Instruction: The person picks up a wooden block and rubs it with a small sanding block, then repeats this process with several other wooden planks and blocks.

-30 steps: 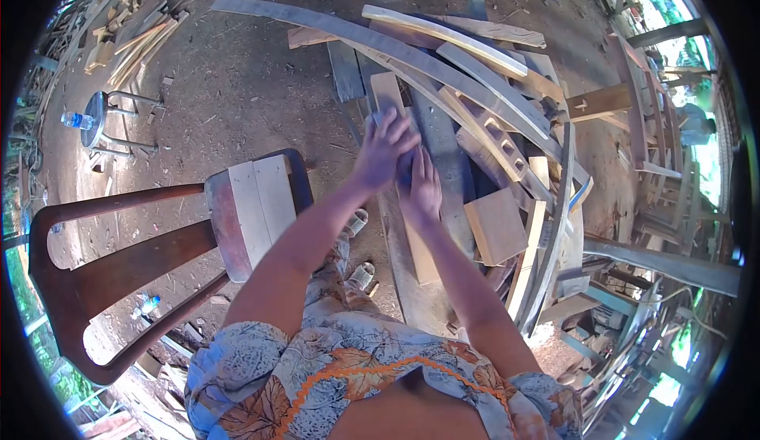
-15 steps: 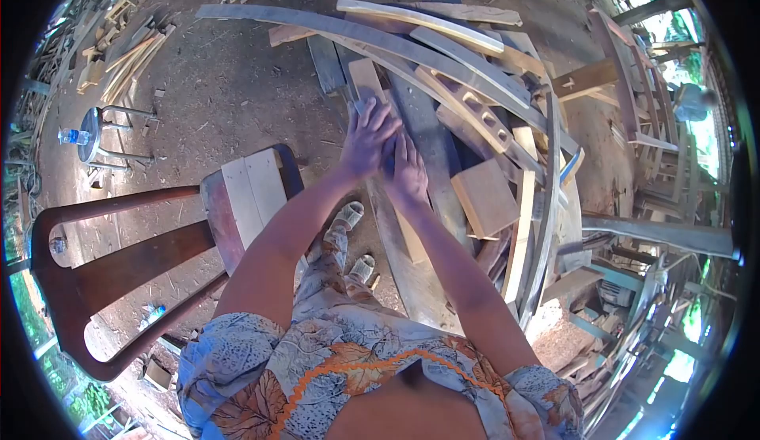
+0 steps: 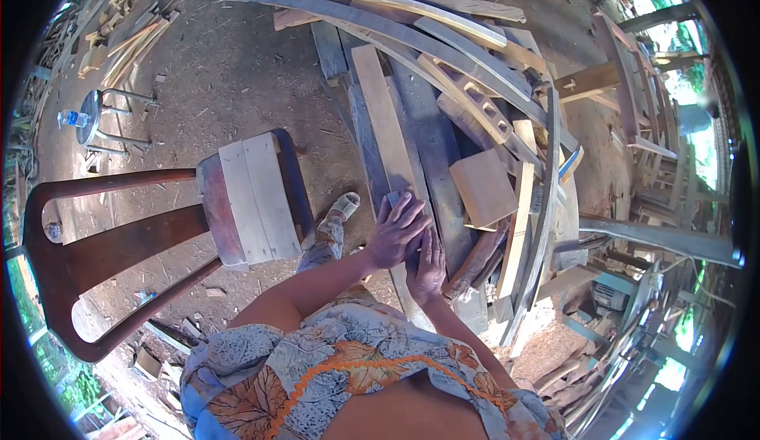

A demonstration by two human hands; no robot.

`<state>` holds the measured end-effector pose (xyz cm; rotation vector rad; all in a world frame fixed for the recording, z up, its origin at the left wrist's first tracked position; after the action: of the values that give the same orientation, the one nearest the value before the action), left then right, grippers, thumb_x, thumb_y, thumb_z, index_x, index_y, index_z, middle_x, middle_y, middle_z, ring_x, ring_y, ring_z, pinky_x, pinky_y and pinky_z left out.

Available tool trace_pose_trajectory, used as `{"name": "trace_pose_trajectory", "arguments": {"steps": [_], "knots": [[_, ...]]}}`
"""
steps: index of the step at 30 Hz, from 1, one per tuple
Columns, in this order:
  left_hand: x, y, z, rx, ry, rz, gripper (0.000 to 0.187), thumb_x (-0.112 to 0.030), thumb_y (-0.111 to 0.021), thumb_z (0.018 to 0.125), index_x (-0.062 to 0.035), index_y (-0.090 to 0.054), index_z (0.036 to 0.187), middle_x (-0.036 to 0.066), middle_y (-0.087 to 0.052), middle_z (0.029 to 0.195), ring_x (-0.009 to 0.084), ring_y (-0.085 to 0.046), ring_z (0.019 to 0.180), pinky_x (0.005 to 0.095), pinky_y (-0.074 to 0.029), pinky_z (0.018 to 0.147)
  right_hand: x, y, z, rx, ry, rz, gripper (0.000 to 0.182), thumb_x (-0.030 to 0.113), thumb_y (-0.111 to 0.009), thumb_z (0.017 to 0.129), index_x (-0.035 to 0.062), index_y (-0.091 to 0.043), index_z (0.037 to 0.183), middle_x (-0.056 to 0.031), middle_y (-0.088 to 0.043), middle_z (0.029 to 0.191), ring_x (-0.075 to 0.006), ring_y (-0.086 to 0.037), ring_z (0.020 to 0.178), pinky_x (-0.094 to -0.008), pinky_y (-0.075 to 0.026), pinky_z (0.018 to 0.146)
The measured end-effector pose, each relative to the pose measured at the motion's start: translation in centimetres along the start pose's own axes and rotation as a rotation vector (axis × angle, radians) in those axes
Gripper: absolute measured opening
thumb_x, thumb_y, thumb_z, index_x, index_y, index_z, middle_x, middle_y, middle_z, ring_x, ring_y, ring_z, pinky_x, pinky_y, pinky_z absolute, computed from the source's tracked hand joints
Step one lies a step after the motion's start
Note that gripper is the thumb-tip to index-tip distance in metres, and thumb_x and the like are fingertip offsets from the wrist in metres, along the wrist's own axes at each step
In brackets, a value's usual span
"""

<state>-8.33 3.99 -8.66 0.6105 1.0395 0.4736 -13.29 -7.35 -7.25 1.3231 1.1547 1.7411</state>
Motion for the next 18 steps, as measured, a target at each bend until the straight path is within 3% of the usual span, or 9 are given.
{"name": "trace_pose_trajectory", "arguments": {"steps": [2,5,9,13,18], "knots": [[0.9,-0.1,0.8,0.027,-0.020,-0.014,0.038,-0.030,-0.061,0.089,-0.0161,-0.063,0.124,0.007,-0.035,0.152,0.0343,-0.018,0.147,0.0649,-0.015,0.112,-0.2,-0.6,1.6,-0.008,0.006,0.043,0.068,0.020,-0.060,0.089,-0.0047,-0.032,0.145,-0.0263,-0.043,0.143,-0.0435,-0.045,0.130,-0.0505,-0.038,0.107],[4.5,0.9,4.3,0.017,0.001,0.045,0.040,-0.031,-0.060,0.088,-0.0180,-0.062,0.126,0.008,-0.035,0.153,0.0345,-0.019,0.146,0.0657,-0.015,0.112,0.3,-1.3,6.7,-0.033,0.026,0.085,0.068,0.020,-0.063,0.088,-0.0048,-0.033,0.144,-0.0273,-0.044,0.142,-0.0440,-0.046,0.129,-0.0505,-0.038,0.106],[11.7,4.5,12.2,0.005,0.065,0.134,0.040,-0.027,-0.059,0.087,-0.0198,-0.062,0.127,0.007,-0.037,0.151,0.0325,-0.020,0.146,0.0646,-0.016,0.114,1.9,-3.4,18.4,-0.067,0.053,0.120,0.070,0.025,-0.064,0.087,-0.0035,-0.034,0.143,-0.0256,-0.046,0.140,-0.0429,-0.049,0.126,-0.0483,-0.040,0.105],[19.1,7.3,19.0,-0.122,-0.029,0.273,0.036,-0.030,-0.055,0.092,-0.0216,-0.059,0.127,0.008,-0.040,0.148,0.0356,-0.024,0.143,0.0610,-0.021,0.113,3.4,-6.1,29.2,-0.083,0.025,0.131,0.064,0.024,-0.063,0.089,0.0014,-0.038,0.143,-0.0231,-0.047,0.140,-0.0414,-0.051,0.123,-0.0471,-0.043,0.102],[21.4,7.7,20.9,-0.094,-0.013,0.316,0.036,-0.033,-0.055,0.093,-0.0233,-0.058,0.127,0.007,-0.040,0.147,0.0355,-0.027,0.142,0.0606,-0.022,0.112,3.7,-7.0,31.9,-0.067,0.013,0.066,0.063,0.025,-0.061,0.088,0.0040,-0.037,0.143,-0.0214,-0.048,0.139,-0.0392,-0.052,0.123,-0.0466,-0.045,0.101]]}}
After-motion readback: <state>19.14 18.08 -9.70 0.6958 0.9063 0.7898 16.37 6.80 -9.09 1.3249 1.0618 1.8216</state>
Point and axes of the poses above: each hand's wrist, its own z-axis towards the middle knuckle, its own y-axis out of the back of the hand, x = y × z, the point moved 6 cm from there along z, towards the middle knuckle
